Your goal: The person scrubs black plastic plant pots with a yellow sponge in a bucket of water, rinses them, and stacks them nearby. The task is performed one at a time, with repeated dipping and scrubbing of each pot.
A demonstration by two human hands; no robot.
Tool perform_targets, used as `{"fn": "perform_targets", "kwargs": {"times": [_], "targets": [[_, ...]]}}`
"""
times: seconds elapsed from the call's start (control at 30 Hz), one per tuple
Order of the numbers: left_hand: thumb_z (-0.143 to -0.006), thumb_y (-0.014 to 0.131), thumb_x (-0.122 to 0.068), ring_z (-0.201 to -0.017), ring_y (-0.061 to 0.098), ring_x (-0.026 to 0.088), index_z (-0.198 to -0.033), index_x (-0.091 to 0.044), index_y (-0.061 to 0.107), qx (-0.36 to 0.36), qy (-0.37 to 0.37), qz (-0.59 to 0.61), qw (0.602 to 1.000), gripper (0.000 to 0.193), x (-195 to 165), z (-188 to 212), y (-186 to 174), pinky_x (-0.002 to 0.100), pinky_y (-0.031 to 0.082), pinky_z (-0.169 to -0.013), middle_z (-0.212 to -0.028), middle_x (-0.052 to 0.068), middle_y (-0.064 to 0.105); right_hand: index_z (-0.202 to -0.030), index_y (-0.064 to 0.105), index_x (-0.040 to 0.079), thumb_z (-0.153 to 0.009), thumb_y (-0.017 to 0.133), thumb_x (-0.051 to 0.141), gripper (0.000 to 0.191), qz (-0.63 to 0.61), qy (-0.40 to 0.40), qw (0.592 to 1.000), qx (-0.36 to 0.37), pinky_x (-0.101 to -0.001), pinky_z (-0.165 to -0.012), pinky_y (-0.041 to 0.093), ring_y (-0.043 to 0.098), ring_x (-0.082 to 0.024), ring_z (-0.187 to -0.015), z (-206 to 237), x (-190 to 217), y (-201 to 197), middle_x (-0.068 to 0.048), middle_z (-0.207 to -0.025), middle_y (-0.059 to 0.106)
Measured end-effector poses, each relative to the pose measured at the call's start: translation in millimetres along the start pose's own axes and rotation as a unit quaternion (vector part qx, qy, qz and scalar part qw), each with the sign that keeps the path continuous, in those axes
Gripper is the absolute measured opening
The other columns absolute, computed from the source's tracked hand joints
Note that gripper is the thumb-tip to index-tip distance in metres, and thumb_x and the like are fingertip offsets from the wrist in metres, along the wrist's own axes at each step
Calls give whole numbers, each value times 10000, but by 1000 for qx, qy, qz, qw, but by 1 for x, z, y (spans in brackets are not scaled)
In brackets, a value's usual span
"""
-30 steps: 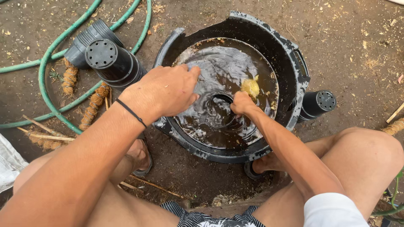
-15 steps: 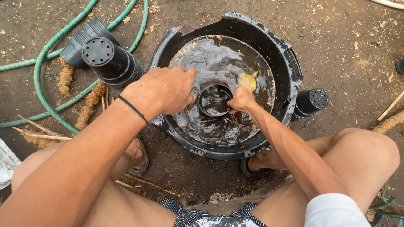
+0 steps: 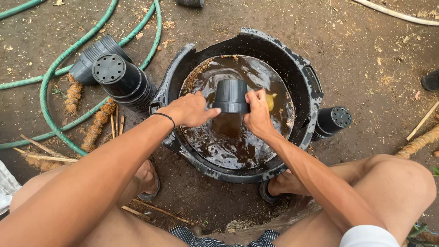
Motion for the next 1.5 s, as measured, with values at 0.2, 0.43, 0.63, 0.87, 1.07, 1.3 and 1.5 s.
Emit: {"fn": "perform_targets", "kwargs": {"times": [0.2,0.43,0.63,0.87,1.07,1.3,1.5], "targets": [[-655,840,-652,-1253,626,339,-1409,64,408,-214,51,287,932,1126,-15,-8,-48,405,469,-1063,-1327,235,626,-1001,501,14,-733,541,-212,353,-63,-217,968,-109,-449,-989,510,575,-391,-1214,-9,67,-50,-180,-1170,410],[-606,961,-487,-1244,523,403,-1451,-28,380,-348,50,165,921,1124,-32,21,-80,499,443,-1023,-1393,183,521,-1268,551,42,-787,703,57,505,-6,-28,996,81,-423,-960,555,605,-354,-1208,-44,62,-95,-210,-1416,448],[-533,987,-369,-1297,475,408,-1415,-42,412,-430,177,63,883,1103,-91,39,-76,552,401,-1061,-1410,168,513,-1518,245,-28,-701,960,433,1180,24,-112,991,71,-503,-1035,494,534,-441,-1273,-37,123,-136,-264,-1383,411],[-762,801,-237,-1157,607,369,-1424,-16,475,-328,239,-211,889,770,-128,38,-46,623,370,-1044,-1300,187,591,-1456,438,78,-641,961,268,987,196,32,980,-4,-455,-1070,532,596,-434,-1175,-42,15,-212,-253,-1336,423],[-869,623,-59,-1010,720,274,-1310,-140,573,-77,147,-354,920,451,-74,33,-23,609,382,-1096,-1106,74,699,-1404,402,-23,-676,1021,432,1058,183,317,922,-126,-471,-1025,503,579,-411,-1198,14,-182,-307,-247,-1275,517],[-813,671,-115,-1100,642,221,-1186,-180,652,-180,206,-314,909,380,-102,76,-52,516,439,-1078,-1004,28,641,-1326,474,111,-749,877,378,753,204,493,832,-153,-542,-1047,483,558,-439,-1270,103,-260,-280,-222,-1402,502],[-762,688,-136,-969,653,269,-1061,-130,683,-221,251,-265,905,300,-128,108,-60,516,468,-983,-967,71,635,-1563,340,261,-780,867,458,964,270,501,799,194,-575,-1166,313,152,-444,-1499,132,-293,-187,-271,-1614,141]]}}
Point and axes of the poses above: each hand's wrist, its own z-axis away from the middle knuckle, its own y-axis out of the palm, x = y × z, the point moved 10 cm from there along -z, towards the middle knuckle
